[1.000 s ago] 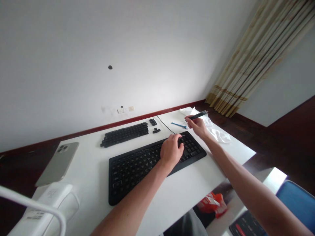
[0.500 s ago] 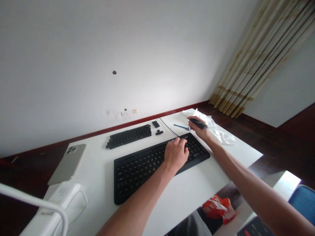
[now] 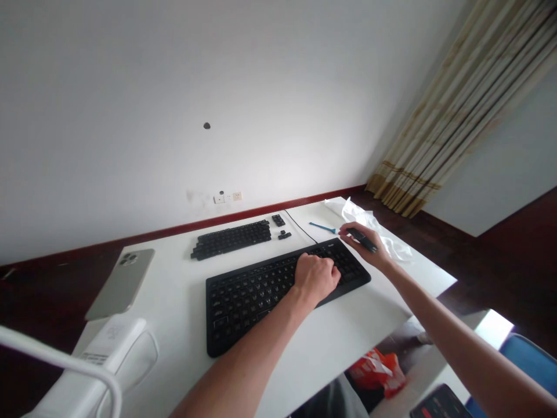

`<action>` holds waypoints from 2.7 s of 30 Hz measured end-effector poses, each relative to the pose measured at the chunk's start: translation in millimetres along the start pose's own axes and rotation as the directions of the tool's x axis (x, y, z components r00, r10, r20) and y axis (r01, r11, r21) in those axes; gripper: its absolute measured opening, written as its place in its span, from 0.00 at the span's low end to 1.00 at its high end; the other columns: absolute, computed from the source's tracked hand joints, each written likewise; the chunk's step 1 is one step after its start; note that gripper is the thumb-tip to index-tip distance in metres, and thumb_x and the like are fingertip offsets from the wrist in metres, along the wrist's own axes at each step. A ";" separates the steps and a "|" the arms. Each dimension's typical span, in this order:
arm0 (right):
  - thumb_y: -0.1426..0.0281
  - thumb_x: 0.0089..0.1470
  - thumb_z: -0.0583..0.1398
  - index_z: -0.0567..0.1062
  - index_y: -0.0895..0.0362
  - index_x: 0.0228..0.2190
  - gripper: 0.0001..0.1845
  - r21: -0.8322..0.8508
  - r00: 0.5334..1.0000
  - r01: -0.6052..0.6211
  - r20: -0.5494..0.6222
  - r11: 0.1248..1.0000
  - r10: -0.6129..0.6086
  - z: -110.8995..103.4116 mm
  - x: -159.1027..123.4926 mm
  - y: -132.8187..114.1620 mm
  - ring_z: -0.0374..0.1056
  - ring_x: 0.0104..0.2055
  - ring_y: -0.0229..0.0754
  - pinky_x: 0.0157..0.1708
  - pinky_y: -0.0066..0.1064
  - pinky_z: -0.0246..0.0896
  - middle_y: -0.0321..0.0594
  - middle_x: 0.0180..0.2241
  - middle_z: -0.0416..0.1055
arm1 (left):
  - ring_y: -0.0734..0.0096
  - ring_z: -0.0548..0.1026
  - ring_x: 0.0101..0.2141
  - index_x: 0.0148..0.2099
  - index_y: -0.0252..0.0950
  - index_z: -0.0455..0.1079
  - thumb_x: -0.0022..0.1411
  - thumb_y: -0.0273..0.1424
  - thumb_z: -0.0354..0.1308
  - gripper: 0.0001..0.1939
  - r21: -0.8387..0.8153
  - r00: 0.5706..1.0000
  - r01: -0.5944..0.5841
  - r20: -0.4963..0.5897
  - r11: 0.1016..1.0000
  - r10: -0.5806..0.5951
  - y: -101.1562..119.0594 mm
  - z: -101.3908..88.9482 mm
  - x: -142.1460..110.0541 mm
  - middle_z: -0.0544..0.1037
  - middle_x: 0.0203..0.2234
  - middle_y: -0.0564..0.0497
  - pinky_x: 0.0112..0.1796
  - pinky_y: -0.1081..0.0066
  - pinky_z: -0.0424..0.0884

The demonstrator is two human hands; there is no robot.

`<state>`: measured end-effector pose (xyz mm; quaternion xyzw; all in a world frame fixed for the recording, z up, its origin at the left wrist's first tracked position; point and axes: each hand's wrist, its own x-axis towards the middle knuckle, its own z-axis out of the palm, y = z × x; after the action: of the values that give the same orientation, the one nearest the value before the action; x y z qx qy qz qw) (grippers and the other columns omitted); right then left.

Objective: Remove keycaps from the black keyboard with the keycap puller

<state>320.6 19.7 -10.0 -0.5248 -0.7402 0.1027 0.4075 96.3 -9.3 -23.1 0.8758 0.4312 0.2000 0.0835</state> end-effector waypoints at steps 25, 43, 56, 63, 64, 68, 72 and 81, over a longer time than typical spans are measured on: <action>0.61 0.66 0.60 0.82 0.51 0.42 0.12 -0.392 0.985 0.040 0.171 0.919 0.031 -24.1 -30.4 16.0 0.77 0.29 0.48 0.30 0.36 0.67 0.42 0.31 0.82 | 0.58 0.84 0.37 0.40 0.35 0.82 0.73 0.35 0.54 0.16 0.009 1.000 -0.002 0.030 1.000 0.002 0.8 -6.4 -3.3 0.85 0.32 0.43 0.47 0.60 0.74; 0.60 0.62 0.64 0.82 0.49 0.43 0.10 -0.113 0.943 0.048 0.332 0.992 -0.008 0.8 -4.1 -41.5 0.77 0.35 0.49 0.36 0.36 0.70 0.39 0.36 0.83 | 0.57 0.84 0.36 0.40 0.34 0.82 0.75 0.37 0.52 0.19 0.039 0.998 -0.022 0.055 0.999 0.019 0.7 -7.5 -2.2 0.85 0.32 0.41 0.46 0.59 0.74; 0.58 0.60 0.67 0.77 0.50 0.40 0.11 -0.061 0.950 0.051 0.309 0.997 -0.030 11.3 11.2 -42.3 0.71 0.30 0.44 0.31 0.34 0.66 0.38 0.31 0.79 | 0.55 0.84 0.37 0.40 0.34 0.81 0.75 0.37 0.52 0.18 0.048 0.999 -0.024 0.039 0.999 0.022 0.9 -6.4 -2.6 0.85 0.32 0.41 0.45 0.58 0.74; 0.52 0.51 0.72 0.77 0.51 0.40 0.22 0.184 0.998 -0.047 0.056 0.982 0.038 63.0 90.2 20.7 0.77 0.36 0.49 0.39 0.40 0.72 0.41 0.34 0.81 | 0.56 0.84 0.37 0.39 0.35 0.81 0.74 0.36 0.53 0.18 0.008 0.999 0.002 0.052 1.000 -0.002 1.2 -8.4 -2.6 0.85 0.32 0.42 0.46 0.59 0.73; 0.52 0.50 0.73 0.77 0.52 0.39 0.22 0.211 0.998 -0.059 0.014 0.976 0.057 73.0 103.9 29.3 0.76 0.34 0.48 0.38 0.40 0.71 0.40 0.32 0.80 | 0.56 0.84 0.37 0.39 0.35 0.82 0.73 0.36 0.53 0.17 0.002 0.999 0.003 0.049 1.000 -0.004 1.2 -8.0 -2.7 0.85 0.32 0.41 0.46 0.59 0.73; 0.54 0.47 0.73 0.78 0.52 0.37 0.20 0.202 0.995 -0.053 -0.077 0.978 0.069 107.8 142.1 47.9 0.73 0.32 0.45 0.36 0.38 0.69 0.39 0.31 0.79 | 0.56 0.84 0.36 0.38 0.34 0.82 0.72 0.36 0.54 0.17 -0.025 0.999 0.013 0.047 1.000 -0.012 1.0 -6.0 -3.1 0.84 0.31 0.40 0.46 0.59 0.73; 0.56 0.47 0.72 0.78 0.53 0.37 0.19 0.181 0.994 -0.062 -0.077 0.981 0.077 128.3 148.6 52.6 0.73 0.33 0.47 0.35 0.38 0.67 0.41 0.32 0.79 | 0.55 0.84 0.36 0.38 0.34 0.82 0.72 0.36 0.54 0.17 -0.044 0.999 0.021 0.043 0.999 -0.019 0.0 -3.4 -2.0 0.84 0.30 0.40 0.46 0.57 0.72; 0.59 0.52 0.71 0.77 0.52 0.41 0.17 0.144 0.999 -0.039 0.014 0.989 0.037 132.1 135.6 55.8 0.74 0.32 0.46 0.38 0.38 0.67 0.40 0.33 0.81 | 0.54 0.84 0.37 0.38 0.35 0.82 0.72 0.35 0.56 0.15 -0.046 0.999 0.037 0.036 0.998 -0.036 1.1 -3.8 -0.4 0.85 0.31 0.41 0.46 0.57 0.71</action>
<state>249.4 196.7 -60.6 -0.5073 -0.7231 0.1669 0.4381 95.3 -10.4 -19.4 0.8690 0.4409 0.1932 0.1149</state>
